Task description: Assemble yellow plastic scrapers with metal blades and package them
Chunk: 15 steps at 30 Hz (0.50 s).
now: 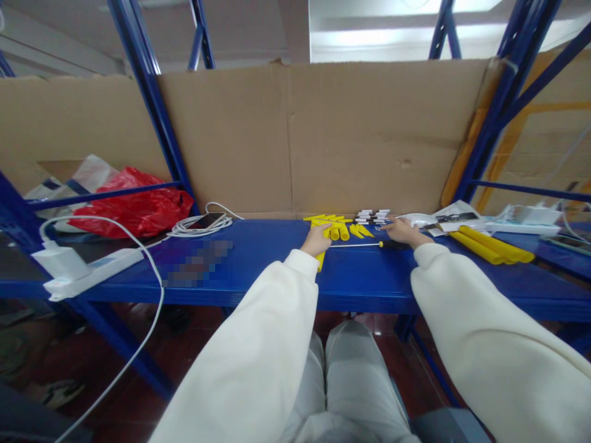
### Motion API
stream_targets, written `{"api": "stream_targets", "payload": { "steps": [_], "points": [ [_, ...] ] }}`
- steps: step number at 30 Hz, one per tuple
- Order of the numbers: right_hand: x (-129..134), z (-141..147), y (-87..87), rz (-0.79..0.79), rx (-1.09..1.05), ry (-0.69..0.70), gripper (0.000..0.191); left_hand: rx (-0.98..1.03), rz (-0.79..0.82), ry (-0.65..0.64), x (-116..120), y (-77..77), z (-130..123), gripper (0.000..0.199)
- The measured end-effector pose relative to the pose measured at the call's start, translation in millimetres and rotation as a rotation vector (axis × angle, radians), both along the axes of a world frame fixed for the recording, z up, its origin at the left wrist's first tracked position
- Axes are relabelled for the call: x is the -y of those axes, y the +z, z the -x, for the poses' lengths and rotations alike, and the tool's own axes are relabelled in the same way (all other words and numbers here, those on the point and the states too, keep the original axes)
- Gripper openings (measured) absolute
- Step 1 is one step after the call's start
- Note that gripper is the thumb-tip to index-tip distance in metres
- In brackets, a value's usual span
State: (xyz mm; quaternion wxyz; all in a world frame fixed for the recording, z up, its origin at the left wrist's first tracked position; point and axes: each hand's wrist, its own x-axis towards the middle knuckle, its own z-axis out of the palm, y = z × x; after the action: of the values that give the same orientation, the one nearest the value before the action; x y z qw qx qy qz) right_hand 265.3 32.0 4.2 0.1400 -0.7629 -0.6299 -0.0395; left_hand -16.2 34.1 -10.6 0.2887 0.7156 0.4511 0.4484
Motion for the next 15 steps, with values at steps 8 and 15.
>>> {"api": "stream_targets", "payload": {
  "steps": [8,15],
  "points": [
    [-29,0,-1.7,0.131,0.009,-0.027,0.047,-0.049,-0.018,0.007,2,0.9,0,0.064],
    [-41,-3,-5.7,0.161,0.034,-0.033,0.051,-0.03,-0.009,0.005,3,1.8,1,0.066]
  ]
}}
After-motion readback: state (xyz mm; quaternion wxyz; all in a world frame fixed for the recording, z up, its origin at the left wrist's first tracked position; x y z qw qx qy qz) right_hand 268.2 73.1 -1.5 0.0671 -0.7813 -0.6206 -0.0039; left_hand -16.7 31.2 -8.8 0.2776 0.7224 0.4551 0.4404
